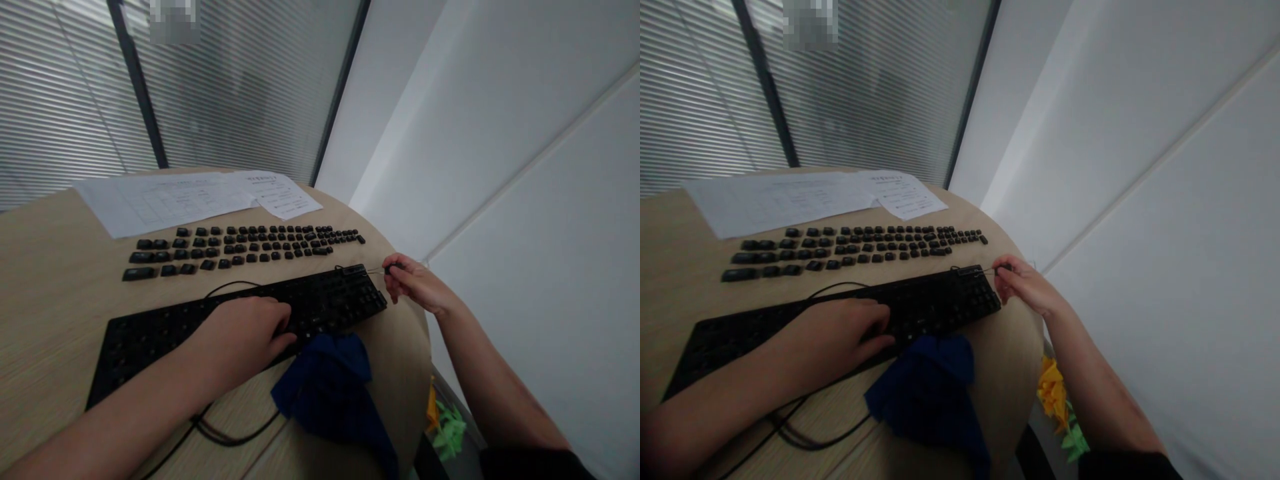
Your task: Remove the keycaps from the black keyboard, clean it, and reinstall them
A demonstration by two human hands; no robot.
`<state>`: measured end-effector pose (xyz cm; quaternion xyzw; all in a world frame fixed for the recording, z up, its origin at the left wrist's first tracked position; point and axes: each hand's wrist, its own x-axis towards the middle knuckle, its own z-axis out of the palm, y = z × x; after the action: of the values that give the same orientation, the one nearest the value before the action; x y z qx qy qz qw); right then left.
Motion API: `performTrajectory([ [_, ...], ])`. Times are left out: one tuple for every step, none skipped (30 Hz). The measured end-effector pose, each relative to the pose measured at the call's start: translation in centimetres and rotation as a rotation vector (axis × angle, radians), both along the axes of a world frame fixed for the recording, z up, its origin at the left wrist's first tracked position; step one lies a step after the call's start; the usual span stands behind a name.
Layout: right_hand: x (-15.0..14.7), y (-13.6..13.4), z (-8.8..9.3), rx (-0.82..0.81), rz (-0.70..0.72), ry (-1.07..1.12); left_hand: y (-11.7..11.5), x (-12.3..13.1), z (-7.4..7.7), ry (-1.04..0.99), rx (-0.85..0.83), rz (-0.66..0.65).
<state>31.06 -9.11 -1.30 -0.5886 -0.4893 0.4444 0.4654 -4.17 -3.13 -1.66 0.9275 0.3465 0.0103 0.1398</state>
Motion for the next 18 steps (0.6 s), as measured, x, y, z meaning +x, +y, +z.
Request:
performTrajectory([
  [-0.1,-0.1,-0.3,0.004,0.009,-0.025,0.0,0.0,0.0,0.008,-0.003,-0.003],
  [-0.2,-0.1,-0.6,0.021,0.006,-0.057,-0.1,0.0,0.0,0.003,0.002,-0.007],
  [-0.3,0.0,-1.0,0.047,-0.007,-0.091,-0.1,0.1,0.0,-0.014,0.019,-0.011],
  [-0.4,0.3,-1.4,0.078,-0.032,-0.118,0.0,0.1,0.0,-0.04,0.047,-0.016],
  [-0.5,0.5,-1.8,0.111,-0.066,-0.132,0.0,0.1,-0.1,-0.071,0.081,-0.025],
  [-0.6,0.8,-2.3,0.14,-0.103,-0.132,0.1,0.1,-0.3,-0.1,0.116,-0.035],
  [-0.7,1.0,-2.8,0.158,-0.136,-0.122,0.1,0.1,-0.5,-0.122,0.149,-0.047],
  [-0.8,1.2,-3.3,0.167,-0.16,-0.108,0.1,0.1,-0.9,-0.134,0.176,-0.061],
  [-0.9,1.4,-3.8,0.17,-0.176,-0.099,0.2,0.1,-1.3,-0.133,0.195,-0.074],
  [-1.0,1.5,-4.2,0.168,-0.184,-0.099,0.2,0.1,-1.7,-0.122,0.207,-0.083],
  [-1.1,1.6,-4.5,0.163,-0.185,-0.111,0.2,0.1,-2.2,-0.103,0.213,-0.091],
  [-1.1,1.6,-4.8,0.159,-0.185,-0.129,0.2,0.1,-2.6,-0.081,0.216,-0.094],
  [-1.1,1.7,-4.9,0.155,-0.184,-0.151,0.2,0.1,-3.0,-0.061,0.214,-0.095],
  [-1.1,1.8,-5.0,0.148,-0.182,-0.173,0.2,0.1,-3.2,-0.047,0.209,-0.096],
  [-1.1,1.8,-5.0,0.137,-0.179,-0.194,0.2,0.2,-3.4,-0.041,0.204,-0.096],
  [-1.0,1.9,-4.9,0.124,-0.176,-0.211,0.2,0.2,-3.5,-0.042,0.197,-0.095],
  [-1.0,2.1,-4.8,0.111,-0.173,-0.227,0.2,0.2,-3.5,-0.047,0.191,-0.094],
  [-1.1,2.2,-4.7,0.098,-0.169,-0.239,0.2,0.2,-3.5,-0.05,0.184,-0.093],
])
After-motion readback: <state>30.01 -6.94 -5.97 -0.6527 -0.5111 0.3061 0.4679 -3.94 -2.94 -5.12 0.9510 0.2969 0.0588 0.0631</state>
